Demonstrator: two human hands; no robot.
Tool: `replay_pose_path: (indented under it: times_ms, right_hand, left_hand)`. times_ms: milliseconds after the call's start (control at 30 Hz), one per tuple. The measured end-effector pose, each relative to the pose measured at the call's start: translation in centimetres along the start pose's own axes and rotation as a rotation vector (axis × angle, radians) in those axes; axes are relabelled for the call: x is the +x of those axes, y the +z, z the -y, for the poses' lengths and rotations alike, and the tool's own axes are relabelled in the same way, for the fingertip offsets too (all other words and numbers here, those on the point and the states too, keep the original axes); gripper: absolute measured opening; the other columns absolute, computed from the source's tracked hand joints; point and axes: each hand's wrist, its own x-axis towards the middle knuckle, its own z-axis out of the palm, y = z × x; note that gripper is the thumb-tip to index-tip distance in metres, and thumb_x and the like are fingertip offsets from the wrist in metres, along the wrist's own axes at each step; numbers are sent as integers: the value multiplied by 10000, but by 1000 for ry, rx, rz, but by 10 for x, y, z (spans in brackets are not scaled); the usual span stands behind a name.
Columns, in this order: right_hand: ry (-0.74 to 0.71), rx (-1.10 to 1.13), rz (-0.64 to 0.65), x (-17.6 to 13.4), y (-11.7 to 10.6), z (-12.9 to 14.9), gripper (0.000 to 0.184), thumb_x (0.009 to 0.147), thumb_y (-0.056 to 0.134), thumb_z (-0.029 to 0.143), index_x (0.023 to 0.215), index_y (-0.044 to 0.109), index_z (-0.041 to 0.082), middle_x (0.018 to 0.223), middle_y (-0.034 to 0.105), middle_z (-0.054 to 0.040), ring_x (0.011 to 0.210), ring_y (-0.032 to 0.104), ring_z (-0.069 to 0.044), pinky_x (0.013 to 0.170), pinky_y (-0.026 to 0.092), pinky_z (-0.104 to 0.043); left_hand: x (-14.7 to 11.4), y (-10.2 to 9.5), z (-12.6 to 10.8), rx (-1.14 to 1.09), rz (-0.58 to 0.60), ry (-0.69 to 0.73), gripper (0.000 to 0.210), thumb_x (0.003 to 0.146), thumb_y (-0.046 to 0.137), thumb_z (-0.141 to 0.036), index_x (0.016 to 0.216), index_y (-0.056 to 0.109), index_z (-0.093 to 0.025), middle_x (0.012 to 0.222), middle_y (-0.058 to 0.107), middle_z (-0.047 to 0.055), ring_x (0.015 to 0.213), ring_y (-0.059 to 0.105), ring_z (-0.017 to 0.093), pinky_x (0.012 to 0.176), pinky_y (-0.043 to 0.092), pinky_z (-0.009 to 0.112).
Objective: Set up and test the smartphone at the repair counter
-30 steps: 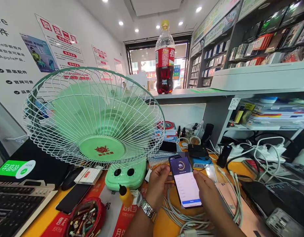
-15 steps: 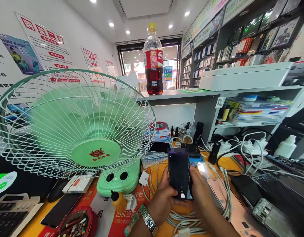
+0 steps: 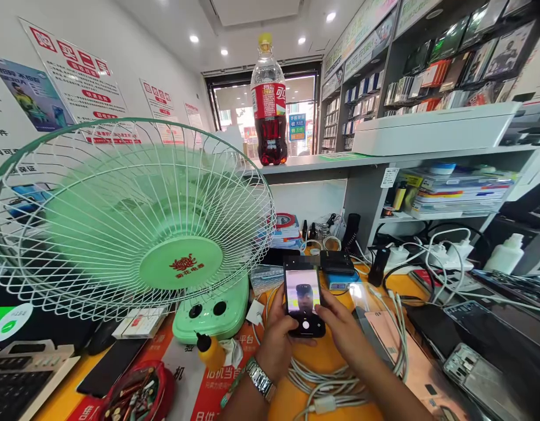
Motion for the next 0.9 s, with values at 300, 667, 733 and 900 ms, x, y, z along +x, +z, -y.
replay_pose_path:
  times_ms: [300,667,733,900]
  right_hand:
    - [-87,38,223,2,1,-10,652,655,563,105,1289,495,240,1186,618,-43,1068,567,-220,958,432,-373]
    - [-123,-152,199,-1,4,-4,607,696,583,110,1279,436,192,1169,580,-62,1074,550,-210,960,434,-352]
    - [-128,-178,197,0,3,-5,588,699,587,109,1266,450,186,1175,580,-69,1085,542,-219,968,426,-366]
    - [-131,-239,188,0,2,-4,516,712,586,115,1215,497,187,1134,600,-68,1053,544,-228,941,429,-378]
  left_hand:
    - [1,-2,-2,-46,12,33,829,607,479,-66,1406,376,-264,1091,645,47,828,626,196,626,558,284]
    - [4,0,-4,-43,44,23,885,554,482,-66,1408,361,-267,1178,616,36,895,614,220,685,566,328]
    - [4,-1,-5,-39,45,19,881,555,480,-67,1406,363,-265,1178,615,34,917,606,223,692,565,326]
    - [3,-1,-6,-39,59,12,863,558,467,-59,1397,375,-241,1167,622,36,927,600,222,696,564,328]
